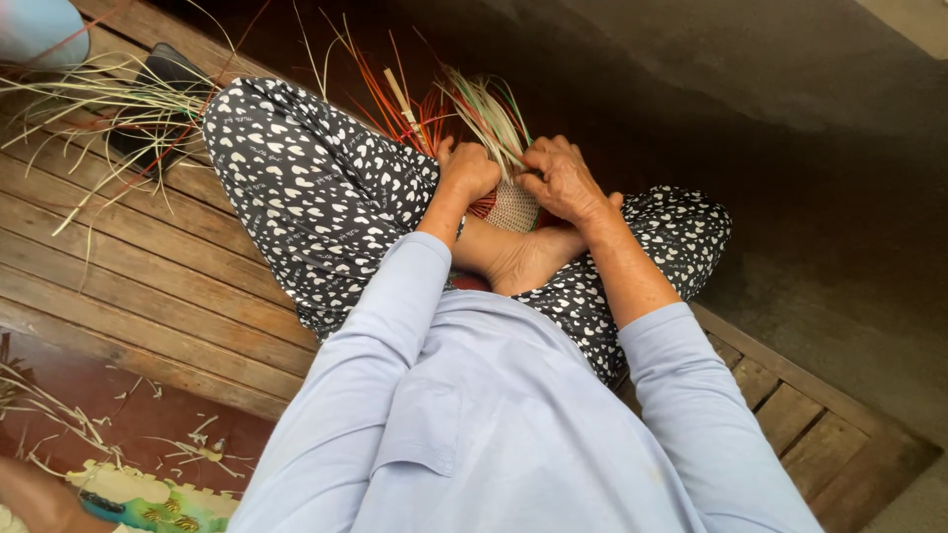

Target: Weaving thin fibers into a circular base to create a basket or mat

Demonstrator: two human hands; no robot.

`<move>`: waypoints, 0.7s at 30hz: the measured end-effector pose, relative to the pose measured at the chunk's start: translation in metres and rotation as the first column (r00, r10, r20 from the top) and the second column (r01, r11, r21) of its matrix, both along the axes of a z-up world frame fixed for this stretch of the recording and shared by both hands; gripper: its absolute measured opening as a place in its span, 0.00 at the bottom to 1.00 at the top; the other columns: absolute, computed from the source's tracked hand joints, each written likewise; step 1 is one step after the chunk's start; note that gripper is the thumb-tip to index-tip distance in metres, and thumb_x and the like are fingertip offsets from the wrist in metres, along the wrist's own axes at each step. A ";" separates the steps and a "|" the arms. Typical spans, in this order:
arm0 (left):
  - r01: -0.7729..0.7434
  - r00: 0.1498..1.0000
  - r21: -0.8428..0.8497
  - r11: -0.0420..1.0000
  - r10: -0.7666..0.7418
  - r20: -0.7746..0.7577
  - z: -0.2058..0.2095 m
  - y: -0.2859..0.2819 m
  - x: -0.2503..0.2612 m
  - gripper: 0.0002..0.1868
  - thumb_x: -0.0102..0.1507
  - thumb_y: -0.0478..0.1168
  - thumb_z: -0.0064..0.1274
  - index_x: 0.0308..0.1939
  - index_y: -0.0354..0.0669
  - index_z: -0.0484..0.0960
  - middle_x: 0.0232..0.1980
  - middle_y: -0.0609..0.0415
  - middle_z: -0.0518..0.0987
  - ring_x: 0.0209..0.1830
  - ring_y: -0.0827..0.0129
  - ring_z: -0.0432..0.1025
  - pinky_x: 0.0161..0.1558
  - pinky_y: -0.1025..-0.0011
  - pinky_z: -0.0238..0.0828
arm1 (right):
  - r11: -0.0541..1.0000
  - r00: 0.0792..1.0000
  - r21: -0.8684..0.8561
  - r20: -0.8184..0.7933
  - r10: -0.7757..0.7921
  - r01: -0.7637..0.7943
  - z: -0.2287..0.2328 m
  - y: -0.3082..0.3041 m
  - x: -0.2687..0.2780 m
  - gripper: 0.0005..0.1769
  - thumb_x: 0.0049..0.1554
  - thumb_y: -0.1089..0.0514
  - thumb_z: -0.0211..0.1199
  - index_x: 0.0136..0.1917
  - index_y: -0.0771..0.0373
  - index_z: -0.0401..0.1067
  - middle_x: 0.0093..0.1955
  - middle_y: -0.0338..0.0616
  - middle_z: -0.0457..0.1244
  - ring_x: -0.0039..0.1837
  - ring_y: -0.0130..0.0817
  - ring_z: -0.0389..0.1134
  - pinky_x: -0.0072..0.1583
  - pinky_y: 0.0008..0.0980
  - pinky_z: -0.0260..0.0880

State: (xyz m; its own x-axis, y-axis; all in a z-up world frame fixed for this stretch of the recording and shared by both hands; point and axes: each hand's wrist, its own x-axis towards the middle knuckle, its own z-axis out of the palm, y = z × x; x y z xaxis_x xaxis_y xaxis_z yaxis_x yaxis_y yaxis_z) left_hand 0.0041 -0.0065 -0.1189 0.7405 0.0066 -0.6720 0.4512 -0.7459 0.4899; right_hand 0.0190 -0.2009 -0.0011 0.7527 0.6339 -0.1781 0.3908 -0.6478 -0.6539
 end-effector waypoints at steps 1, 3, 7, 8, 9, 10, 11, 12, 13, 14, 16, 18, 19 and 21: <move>-0.002 1.000 -0.001 1.000 0.002 -0.001 -0.001 0.000 0.000 0.19 0.47 0.43 0.49 0.36 0.37 0.87 0.48 0.48 0.87 0.65 0.60 0.74 0.78 0.48 0.23 | 1.000 1.000 -0.001 -0.001 0.002 -0.002 -0.002 0.001 -0.001 0.07 0.57 0.50 0.67 0.43 0.53 0.75 0.49 0.35 0.64 0.57 0.39 0.62 0.60 0.39 0.61; 0.012 1.000 -0.001 1.000 -0.012 -0.012 -0.004 0.000 0.002 0.20 0.48 0.43 0.52 0.39 0.37 0.88 0.49 0.48 0.86 0.66 0.59 0.73 0.78 0.47 0.22 | 0.999 0.999 -0.018 0.028 -0.037 0.038 -0.006 0.003 -0.001 0.09 0.54 0.49 0.70 0.43 0.53 0.76 0.48 0.36 0.65 0.56 0.39 0.62 0.60 0.39 0.61; -0.040 0.999 -0.044 0.998 0.041 0.007 -0.012 -0.001 0.001 0.20 0.45 0.43 0.51 0.36 0.38 0.88 0.47 0.49 0.87 0.64 0.61 0.74 0.78 0.48 0.21 | 0.997 0.996 0.014 0.030 -0.078 0.078 -0.022 0.001 -0.002 0.09 0.55 0.45 0.71 0.43 0.48 0.77 0.47 0.31 0.63 0.55 0.35 0.62 0.61 0.35 0.59; -0.030 0.999 -0.031 0.999 0.030 -0.012 -0.003 -0.001 0.003 0.20 0.47 0.42 0.49 0.38 0.38 0.88 0.48 0.50 0.87 0.65 0.61 0.74 0.78 0.48 0.22 | 0.997 0.996 0.009 0.032 -0.078 0.077 -0.022 0.000 -0.002 0.09 0.55 0.44 0.70 0.43 0.47 0.77 0.48 0.30 0.63 0.56 0.34 0.62 0.61 0.35 0.58; -0.020 0.999 -0.019 1.000 0.020 -0.032 0.005 -0.001 0.003 0.20 0.49 0.41 0.47 0.40 0.38 0.88 0.49 0.50 0.87 0.66 0.61 0.73 0.78 0.48 0.24 | 0.997 0.997 0.005 0.032 -0.076 0.076 -0.022 0.000 -0.004 0.09 0.56 0.44 0.69 0.44 0.46 0.77 0.49 0.29 0.63 0.57 0.33 0.61 0.61 0.36 0.58; -0.021 0.999 -0.020 1.000 0.020 -0.033 0.006 -0.002 0.001 0.20 0.49 0.41 0.47 0.40 0.38 0.88 0.49 0.50 0.87 0.66 0.61 0.73 0.78 0.48 0.24 | 0.997 0.997 0.004 0.032 -0.075 0.075 -0.017 0.001 -0.004 0.09 0.56 0.44 0.69 0.44 0.46 0.77 0.49 0.29 0.63 0.57 0.33 0.61 0.61 0.36 0.58; -0.021 1.000 -0.013 1.000 0.021 -0.022 0.006 -0.002 0.001 0.22 0.49 0.42 0.47 0.41 0.37 0.88 0.50 0.49 0.86 0.66 0.60 0.73 0.78 0.48 0.23 | 0.999 0.998 -0.008 0.031 -0.052 0.053 -0.013 0.002 -0.005 0.08 0.56 0.43 0.68 0.44 0.45 0.77 0.49 0.29 0.62 0.57 0.34 0.61 0.61 0.37 0.58; -0.021 1.000 -0.006 1.000 0.021 -0.012 0.006 -0.003 0.000 0.23 0.48 0.43 0.47 0.42 0.35 0.87 0.50 0.48 0.86 0.66 0.59 0.73 0.78 0.48 0.23 | 0.999 0.999 -0.020 0.030 -0.029 0.030 -0.008 0.003 -0.005 0.07 0.56 0.43 0.68 0.44 0.44 0.77 0.49 0.29 0.62 0.57 0.35 0.61 0.61 0.37 0.58; -0.021 1.000 -0.006 1.000 0.021 -0.011 0.010 -0.002 0.000 0.23 0.48 0.43 0.47 0.42 0.35 0.87 0.50 0.48 0.86 0.66 0.59 0.73 0.78 0.48 0.23 | 0.999 0.999 -0.020 0.031 -0.030 0.031 -0.011 0.002 -0.004 0.07 0.56 0.43 0.68 0.44 0.44 0.77 0.49 0.29 0.62 0.57 0.35 0.61 0.61 0.37 0.58; -0.031 0.999 -0.016 0.999 0.031 -0.009 0.014 -0.002 -0.001 0.22 0.49 0.42 0.47 0.41 0.35 0.87 0.50 0.48 0.86 0.66 0.59 0.73 0.78 0.48 0.23 | 0.999 0.999 -0.012 0.027 -0.043 0.043 -0.013 0.001 -0.004 0.09 0.56 0.43 0.68 0.43 0.46 0.76 0.49 0.31 0.62 0.57 0.36 0.61 0.61 0.39 0.59; -0.043 0.999 -0.026 0.999 0.042 -0.008 0.022 0.000 -0.002 0.22 0.50 0.42 0.46 0.40 0.35 0.87 0.49 0.47 0.86 0.66 0.59 0.73 0.78 0.49 0.24 | 0.999 0.998 -0.005 0.024 -0.053 0.054 -0.016 0.001 -0.003 0.11 0.56 0.42 0.68 0.42 0.48 0.74 0.48 0.32 0.62 0.57 0.37 0.62 0.61 0.40 0.59; -0.028 0.999 -0.032 0.999 0.029 0.023 0.031 0.002 -0.003 0.20 0.50 0.45 0.49 0.37 0.36 0.87 0.47 0.46 0.87 0.64 0.59 0.74 0.78 0.49 0.24 | 0.995 0.995 -0.007 0.000 -0.101 0.101 -0.016 0.003 -0.003 0.09 0.55 0.45 0.71 0.44 0.48 0.77 0.48 0.32 0.63 0.57 0.35 0.62 0.62 0.37 0.57; -0.028 0.999 -0.030 0.999 0.029 0.023 0.041 0.003 -0.004 0.20 0.50 0.45 0.49 0.37 0.36 0.87 0.47 0.46 0.87 0.64 0.59 0.74 0.78 0.49 0.24 | 0.995 0.995 -0.006 0.000 -0.101 0.101 -0.018 0.004 -0.003 0.09 0.55 0.45 0.71 0.44 0.48 0.77 0.48 0.32 0.63 0.57 0.35 0.62 0.62 0.37 0.57; -0.059 0.997 -0.065 0.996 0.063 0.054 0.061 0.003 -0.004 0.19 0.50 0.44 0.50 0.37 0.36 0.87 0.46 0.45 0.87 0.63 0.58 0.75 0.79 0.51 0.26 | 0.994 0.995 -0.046 0.039 -0.093 0.095 -0.021 0.004 -0.002 0.09 0.54 0.46 0.71 0.45 0.50 0.78 0.48 0.34 0.64 0.56 0.37 0.62 0.62 0.39 0.58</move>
